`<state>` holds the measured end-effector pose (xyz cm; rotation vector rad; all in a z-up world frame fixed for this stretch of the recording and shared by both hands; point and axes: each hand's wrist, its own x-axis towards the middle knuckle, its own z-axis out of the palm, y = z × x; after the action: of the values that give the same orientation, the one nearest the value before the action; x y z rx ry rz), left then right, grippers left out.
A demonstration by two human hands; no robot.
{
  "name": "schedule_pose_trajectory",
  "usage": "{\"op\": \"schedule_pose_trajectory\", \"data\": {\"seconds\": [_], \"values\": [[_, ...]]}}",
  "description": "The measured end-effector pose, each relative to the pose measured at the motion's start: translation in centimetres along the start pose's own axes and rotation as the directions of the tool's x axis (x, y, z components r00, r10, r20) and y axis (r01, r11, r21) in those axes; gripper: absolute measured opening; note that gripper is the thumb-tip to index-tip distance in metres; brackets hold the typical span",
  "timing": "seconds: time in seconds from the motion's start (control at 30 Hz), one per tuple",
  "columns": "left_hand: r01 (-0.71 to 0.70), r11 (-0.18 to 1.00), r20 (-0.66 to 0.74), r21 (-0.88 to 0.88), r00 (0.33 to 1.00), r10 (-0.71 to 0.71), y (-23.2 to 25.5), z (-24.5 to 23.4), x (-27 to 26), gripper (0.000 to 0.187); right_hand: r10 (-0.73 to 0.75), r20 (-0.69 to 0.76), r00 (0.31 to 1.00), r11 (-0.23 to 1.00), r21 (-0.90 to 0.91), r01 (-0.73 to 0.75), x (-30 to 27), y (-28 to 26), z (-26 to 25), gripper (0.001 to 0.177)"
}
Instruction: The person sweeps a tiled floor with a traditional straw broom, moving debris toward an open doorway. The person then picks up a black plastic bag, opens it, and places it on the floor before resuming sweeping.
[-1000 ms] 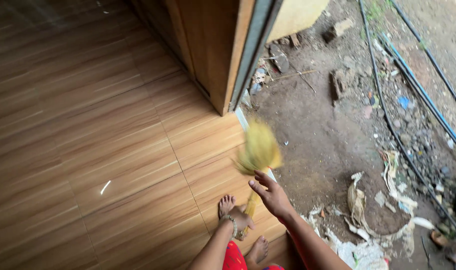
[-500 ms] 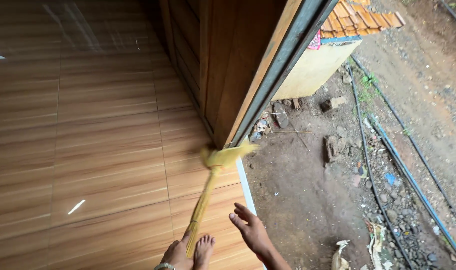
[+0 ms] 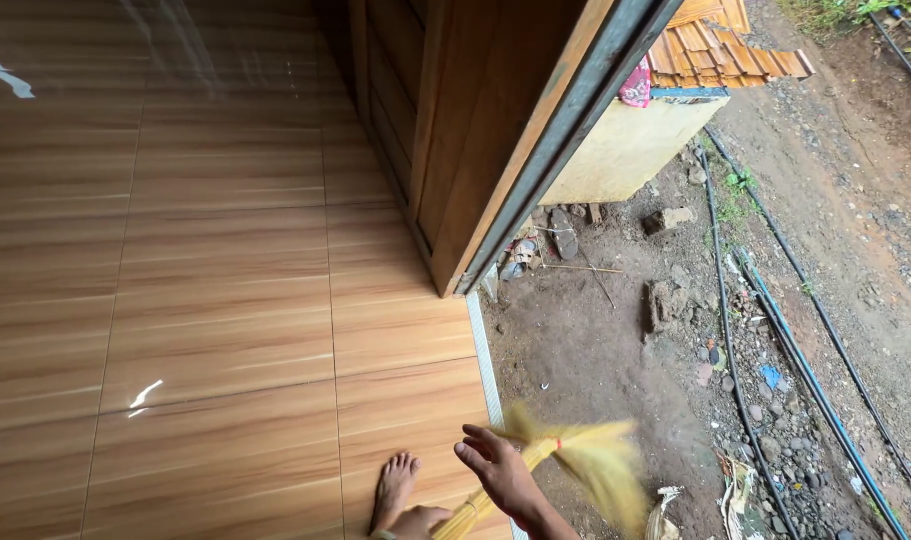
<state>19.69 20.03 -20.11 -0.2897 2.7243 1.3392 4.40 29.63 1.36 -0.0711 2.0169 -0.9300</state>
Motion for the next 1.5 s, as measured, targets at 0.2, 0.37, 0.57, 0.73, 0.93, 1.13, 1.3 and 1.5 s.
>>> {"op": "schedule_pose_trajectory", "data": {"seconds": [0.2,0.37,0.57,0.73,0.93,1.13,1.3,1.5], "values": [[-0.084,0.972,-0.082,-0.218,0.994,0.068,1.6,-5.4,-5.2,0.075,0.048,0.040,0.998,0.999,0.024,-0.049,-0.8,1.0,0.5,0.067],[0.112,0.993,0.063,-0.038,0.992,-0.110,-1.0,-0.2,-2.2,0.079,0.083,0.044,0.996,0.996,-0.040,-0.081,-1.3,1.9,0.7,0.066],[0.161,0.982,0.278,-0.102,0.952,-0.127,-2.6,2.0,-0.2,0.076,0.009,0.036,0.999,0.999,0.035,-0.010,-0.5,2.4,0.9,0.069],[0.238,0.913,0.429,-0.332,0.900,-0.079,1.6,-1.0,-2.2,0.077,-0.155,0.093,0.984,0.986,-0.048,0.160,0.1,1.4,0.6,0.086],[0.625,0.672,0.508,-0.396,0.759,-0.407,2.1,-12.1,-1.4,0.085,-0.244,0.043,0.969,0.964,-0.102,0.247,0.3,-0.2,-1.3,0.086],[0.642,0.638,0.339,-0.425,0.766,-0.546,0.5,-8.8,0.0,0.102,-0.172,0.014,0.985,0.985,0.021,0.172,-0.6,0.1,-1.6,0.086],[0.680,0.684,0.584,-0.264,0.677,-0.448,3.2,0.4,1.1,0.081,-0.096,-0.083,0.992,0.995,-0.026,0.095,-0.9,2.9,-1.2,0.086],[0.856,0.425,0.835,-0.295,0.447,-0.320,8.6,-1.2,-4.1,0.080,-0.115,-0.069,0.991,0.988,-0.109,0.107,-3.6,8.0,0.2,0.079]]}}
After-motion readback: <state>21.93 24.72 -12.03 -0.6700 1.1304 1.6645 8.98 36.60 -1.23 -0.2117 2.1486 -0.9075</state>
